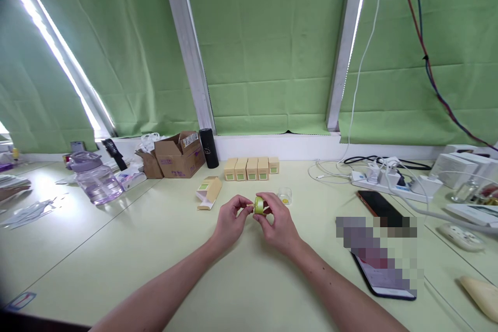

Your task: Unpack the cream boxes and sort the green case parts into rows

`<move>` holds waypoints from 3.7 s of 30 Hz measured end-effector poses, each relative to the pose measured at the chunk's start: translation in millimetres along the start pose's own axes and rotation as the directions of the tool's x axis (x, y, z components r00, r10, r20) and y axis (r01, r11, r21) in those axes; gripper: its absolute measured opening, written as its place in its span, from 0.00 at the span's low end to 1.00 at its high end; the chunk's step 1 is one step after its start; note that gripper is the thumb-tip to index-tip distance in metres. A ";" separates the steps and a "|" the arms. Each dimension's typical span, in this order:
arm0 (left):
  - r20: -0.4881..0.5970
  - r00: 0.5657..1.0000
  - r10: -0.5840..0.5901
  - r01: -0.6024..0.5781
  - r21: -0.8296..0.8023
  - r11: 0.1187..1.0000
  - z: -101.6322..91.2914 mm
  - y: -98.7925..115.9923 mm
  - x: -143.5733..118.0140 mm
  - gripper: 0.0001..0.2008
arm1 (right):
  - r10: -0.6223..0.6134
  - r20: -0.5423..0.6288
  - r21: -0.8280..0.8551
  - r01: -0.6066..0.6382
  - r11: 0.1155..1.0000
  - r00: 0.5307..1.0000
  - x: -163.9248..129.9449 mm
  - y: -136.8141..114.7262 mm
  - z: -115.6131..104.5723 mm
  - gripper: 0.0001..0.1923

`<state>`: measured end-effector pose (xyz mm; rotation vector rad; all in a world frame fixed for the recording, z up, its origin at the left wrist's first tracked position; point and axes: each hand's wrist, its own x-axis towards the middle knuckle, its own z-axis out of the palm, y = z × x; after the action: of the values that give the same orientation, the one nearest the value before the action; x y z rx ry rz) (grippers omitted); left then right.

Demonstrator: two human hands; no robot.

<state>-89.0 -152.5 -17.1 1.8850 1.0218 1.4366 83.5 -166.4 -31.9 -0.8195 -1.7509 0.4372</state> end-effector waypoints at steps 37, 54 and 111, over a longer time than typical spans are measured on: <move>0.040 0.996 0.085 -0.088 0.068 0.994 -3.5 3.2 1.5 0.18 | 0.004 -0.095 -0.087 -0.012 0.996 0.996 4.3 5.9 -6.5 0.29; 0.110 0.985 0.135 -0.153 0.172 0.973 -4.8 -2.5 2.5 0.20 | -0.253 0.092 -0.386 0.269 0.882 0.963 2.9 -3.1 -12.5 0.31; 0.153 0.901 0.406 -0.432 0.390 0.813 -0.3 -2.8 -3.0 0.23 | -0.387 0.002 -0.607 0.308 0.732 0.922 9.2 -7.3 -7.8 0.10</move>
<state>-90.4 -153.4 -20.9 2.5843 0.9756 1.4601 87.0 -165.8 -18.3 -0.8944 -1.8898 -0.4515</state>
